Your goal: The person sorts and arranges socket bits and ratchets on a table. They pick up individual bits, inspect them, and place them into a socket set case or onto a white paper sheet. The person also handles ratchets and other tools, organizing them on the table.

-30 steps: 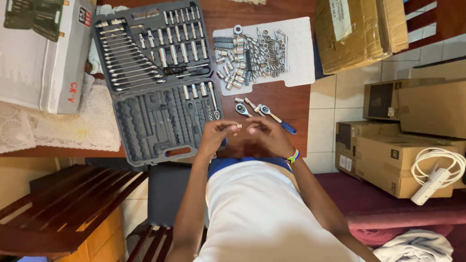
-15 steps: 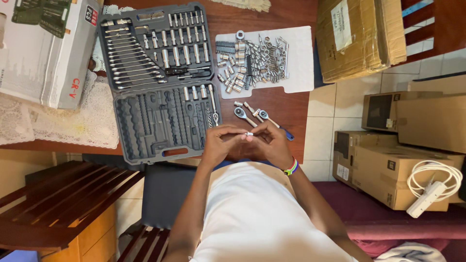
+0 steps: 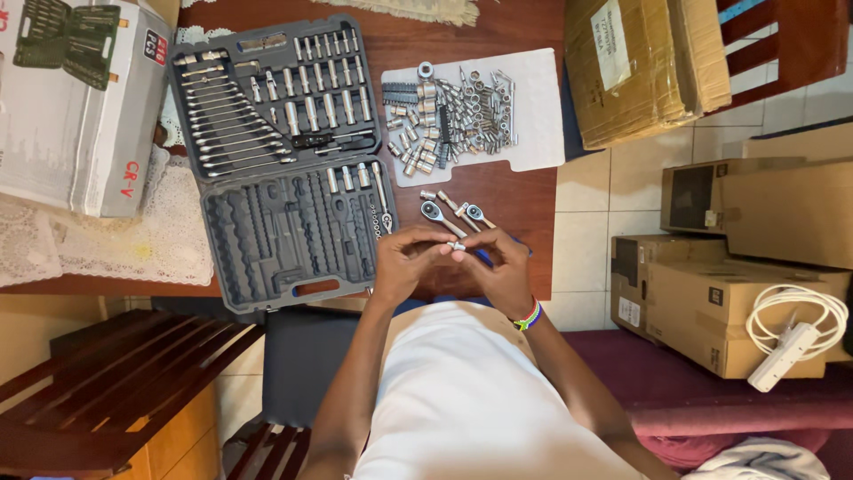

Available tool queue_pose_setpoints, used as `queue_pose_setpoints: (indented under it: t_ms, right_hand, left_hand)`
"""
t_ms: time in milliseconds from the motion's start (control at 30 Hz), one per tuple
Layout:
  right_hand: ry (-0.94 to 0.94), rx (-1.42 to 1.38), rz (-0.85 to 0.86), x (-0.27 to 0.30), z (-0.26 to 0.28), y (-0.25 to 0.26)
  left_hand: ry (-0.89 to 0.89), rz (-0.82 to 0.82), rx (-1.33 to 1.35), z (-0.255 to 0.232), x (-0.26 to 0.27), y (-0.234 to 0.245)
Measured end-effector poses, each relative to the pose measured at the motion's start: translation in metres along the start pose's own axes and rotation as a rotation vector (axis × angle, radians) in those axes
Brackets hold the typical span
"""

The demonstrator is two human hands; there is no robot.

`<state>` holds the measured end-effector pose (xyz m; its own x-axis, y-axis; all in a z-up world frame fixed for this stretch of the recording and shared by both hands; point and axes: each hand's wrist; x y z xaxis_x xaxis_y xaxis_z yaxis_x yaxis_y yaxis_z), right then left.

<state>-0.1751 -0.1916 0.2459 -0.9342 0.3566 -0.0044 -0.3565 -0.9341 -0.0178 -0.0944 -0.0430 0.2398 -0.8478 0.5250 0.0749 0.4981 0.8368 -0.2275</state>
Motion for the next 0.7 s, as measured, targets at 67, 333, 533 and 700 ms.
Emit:
queue_pose_setpoints:
  t_ms: [67,333,533,700]
  right_hand:
    - [-0.027,-0.067,0.01,0.001,-0.005,0.002]
    - [-0.051,-0.161,0.052,-0.001,-0.016,0.01]
    - [-0.084,-0.222,0.061,-0.005,-0.02,0.012]
    - [-0.12,-0.204,0.087,-0.013,-0.019,0.018]
  left_hand:
    - [0.011,-0.01,0.055,0.006,0.001,-0.002]
    - [0.025,-0.035,0.129,0.019,0.001,-0.003]
    - [0.071,-0.079,0.082,0.017,-0.004,-0.006]
    - [0.175,-0.07,0.175,0.012,-0.01,-0.009]
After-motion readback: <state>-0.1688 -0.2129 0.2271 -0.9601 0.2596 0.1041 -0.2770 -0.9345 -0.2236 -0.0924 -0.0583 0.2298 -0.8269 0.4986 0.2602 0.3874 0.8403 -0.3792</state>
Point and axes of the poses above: each hand's wrist, its own x-axis away from the middle knuckle, its own y-axis out of the back of the hand, z = x × y, and after that the axes turned 1 degree about -z, right-handed
